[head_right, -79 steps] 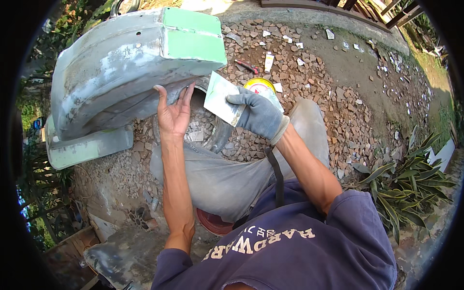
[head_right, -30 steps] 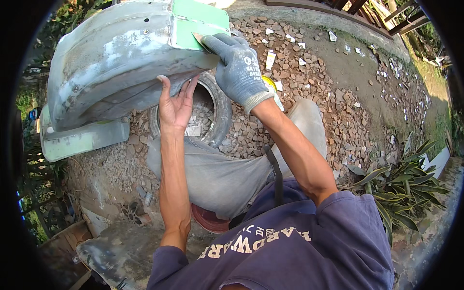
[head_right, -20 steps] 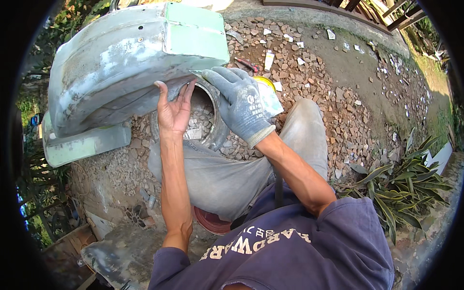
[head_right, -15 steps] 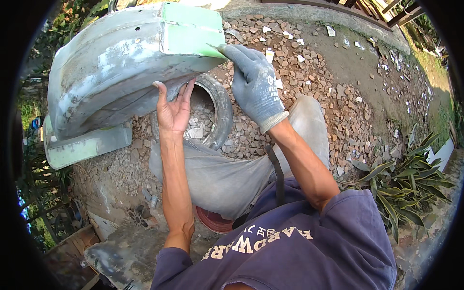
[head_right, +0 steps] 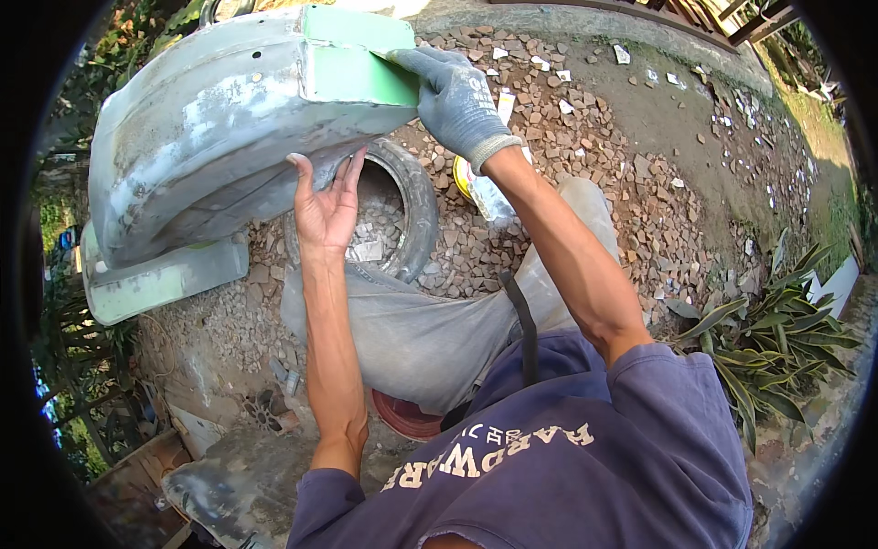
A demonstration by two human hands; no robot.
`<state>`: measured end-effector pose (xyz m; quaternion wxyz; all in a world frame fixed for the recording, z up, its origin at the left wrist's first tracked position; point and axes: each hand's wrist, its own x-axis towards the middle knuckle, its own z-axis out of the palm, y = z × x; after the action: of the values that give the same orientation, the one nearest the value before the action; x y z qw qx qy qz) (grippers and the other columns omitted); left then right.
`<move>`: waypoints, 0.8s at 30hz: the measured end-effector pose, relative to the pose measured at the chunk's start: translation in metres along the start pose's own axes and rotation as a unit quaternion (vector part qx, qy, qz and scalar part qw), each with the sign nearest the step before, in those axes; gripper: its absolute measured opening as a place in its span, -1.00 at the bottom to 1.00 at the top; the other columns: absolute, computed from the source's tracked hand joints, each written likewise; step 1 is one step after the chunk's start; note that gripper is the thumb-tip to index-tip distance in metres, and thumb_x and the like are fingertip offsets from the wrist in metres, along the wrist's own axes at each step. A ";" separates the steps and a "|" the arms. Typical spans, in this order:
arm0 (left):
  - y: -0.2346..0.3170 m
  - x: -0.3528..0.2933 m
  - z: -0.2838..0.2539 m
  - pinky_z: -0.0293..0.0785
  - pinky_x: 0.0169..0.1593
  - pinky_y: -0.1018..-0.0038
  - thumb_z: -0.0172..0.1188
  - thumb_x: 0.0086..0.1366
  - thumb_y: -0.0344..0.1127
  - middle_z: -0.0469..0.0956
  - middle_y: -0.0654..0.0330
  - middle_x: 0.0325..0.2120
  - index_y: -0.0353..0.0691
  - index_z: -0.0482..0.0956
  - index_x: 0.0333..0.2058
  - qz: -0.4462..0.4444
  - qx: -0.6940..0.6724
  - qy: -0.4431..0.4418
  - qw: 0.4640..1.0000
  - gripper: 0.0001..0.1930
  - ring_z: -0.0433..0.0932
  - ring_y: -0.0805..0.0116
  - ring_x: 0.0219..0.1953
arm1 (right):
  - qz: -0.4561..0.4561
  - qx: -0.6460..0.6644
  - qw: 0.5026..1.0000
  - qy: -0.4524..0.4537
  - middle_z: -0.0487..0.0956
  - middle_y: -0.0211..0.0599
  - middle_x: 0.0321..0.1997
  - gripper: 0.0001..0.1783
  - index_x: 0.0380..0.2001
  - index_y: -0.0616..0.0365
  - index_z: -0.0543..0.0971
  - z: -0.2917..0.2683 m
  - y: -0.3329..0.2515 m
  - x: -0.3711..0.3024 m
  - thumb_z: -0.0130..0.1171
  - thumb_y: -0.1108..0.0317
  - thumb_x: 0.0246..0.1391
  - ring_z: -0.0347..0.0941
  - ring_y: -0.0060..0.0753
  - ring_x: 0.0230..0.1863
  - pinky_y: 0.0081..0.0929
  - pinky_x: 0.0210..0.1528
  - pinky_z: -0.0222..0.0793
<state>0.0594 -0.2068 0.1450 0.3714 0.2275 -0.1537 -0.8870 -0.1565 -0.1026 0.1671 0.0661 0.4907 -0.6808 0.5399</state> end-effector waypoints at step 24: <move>0.003 0.002 -0.002 0.29 0.53 -0.12 0.52 0.26 -0.23 0.19 -0.17 0.39 -0.35 0.24 0.36 -0.014 -0.022 0.004 1.000 -0.17 0.14 -0.16 0.51 | 0.046 -0.004 0.999 -0.010 0.69 -0.08 0.15 -0.52 0.18 0.12 0.66 -0.039 -0.036 -0.046 0.08 0.68 0.26 0.59 -0.11 0.23 -0.26 0.33 0.42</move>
<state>0.0615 -0.2105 0.1444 0.3650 0.2251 -0.1291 -0.8941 -0.1234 -0.0414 0.1790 0.0357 0.4639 -0.7053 0.5349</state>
